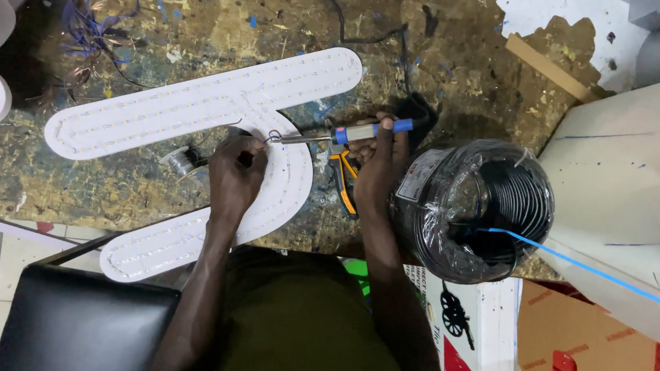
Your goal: Soldering electrical wires to an LED strip on a letter-shaped sign component at a workbench.
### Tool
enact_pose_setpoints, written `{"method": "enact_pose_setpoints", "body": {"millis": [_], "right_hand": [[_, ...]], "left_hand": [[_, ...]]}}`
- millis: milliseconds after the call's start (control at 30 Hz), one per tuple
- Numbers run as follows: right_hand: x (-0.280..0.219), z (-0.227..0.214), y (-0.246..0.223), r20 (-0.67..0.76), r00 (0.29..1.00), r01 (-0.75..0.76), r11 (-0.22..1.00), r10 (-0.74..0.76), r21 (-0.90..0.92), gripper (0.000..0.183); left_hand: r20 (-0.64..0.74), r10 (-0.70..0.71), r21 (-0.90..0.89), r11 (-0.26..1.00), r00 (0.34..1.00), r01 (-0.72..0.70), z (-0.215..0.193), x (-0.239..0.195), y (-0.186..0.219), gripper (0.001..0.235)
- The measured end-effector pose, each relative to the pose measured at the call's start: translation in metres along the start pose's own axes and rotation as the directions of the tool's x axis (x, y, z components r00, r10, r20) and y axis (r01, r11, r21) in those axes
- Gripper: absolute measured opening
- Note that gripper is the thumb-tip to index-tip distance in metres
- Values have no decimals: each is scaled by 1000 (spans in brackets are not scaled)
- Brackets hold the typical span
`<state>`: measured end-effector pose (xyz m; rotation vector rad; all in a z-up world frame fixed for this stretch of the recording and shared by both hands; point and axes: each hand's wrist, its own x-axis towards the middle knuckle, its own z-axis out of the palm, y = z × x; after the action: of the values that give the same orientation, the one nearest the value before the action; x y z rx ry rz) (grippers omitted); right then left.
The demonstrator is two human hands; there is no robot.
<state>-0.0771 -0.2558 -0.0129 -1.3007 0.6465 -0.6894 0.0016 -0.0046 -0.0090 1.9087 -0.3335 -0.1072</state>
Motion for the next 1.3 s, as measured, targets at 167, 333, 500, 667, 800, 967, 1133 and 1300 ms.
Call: {"method": "enact_pose_setpoints", "body": {"millis": [167,333,500,667,800,967,1133,1300], "right_hand": [[-2,2,-5,3,1000,16,999,-16,30,37],[-4,4,-9,27,999,30,999,-31,30,35],[-6,8,-13,24,999,40,999,-40,24,31],[-3,4,-6,27,998,49,998,-50,41,33],[-3,3,-6,39,998,48,997,-50,55,32],[-2,4,-5,36,998,55,997,-57,53,34],[0,2,-1,30,998,56,998,-56,26,35],[-8,15,-25,30,997,65,996,-66,54,32]], "left_hand": [[7,12,43,999,1000,-12,1,-1,-2,2],[7,4,-1,1000,1000,-4,-1,0,8,5],[3,-13,-13,1000,1000,13,3,-1,-1,5],[5,-8,-9,1000,1000,8,0,-2,5,6],[24,-7,-17,1000,1000,7,2,-1,-4,8],[16,-5,-32,999,1000,6,2,-1,-5,6],[22,-19,-25,999,1000,20,1,-3,-3,6],[36,-33,-8,999,999,34,-1,0,2,8]]}}
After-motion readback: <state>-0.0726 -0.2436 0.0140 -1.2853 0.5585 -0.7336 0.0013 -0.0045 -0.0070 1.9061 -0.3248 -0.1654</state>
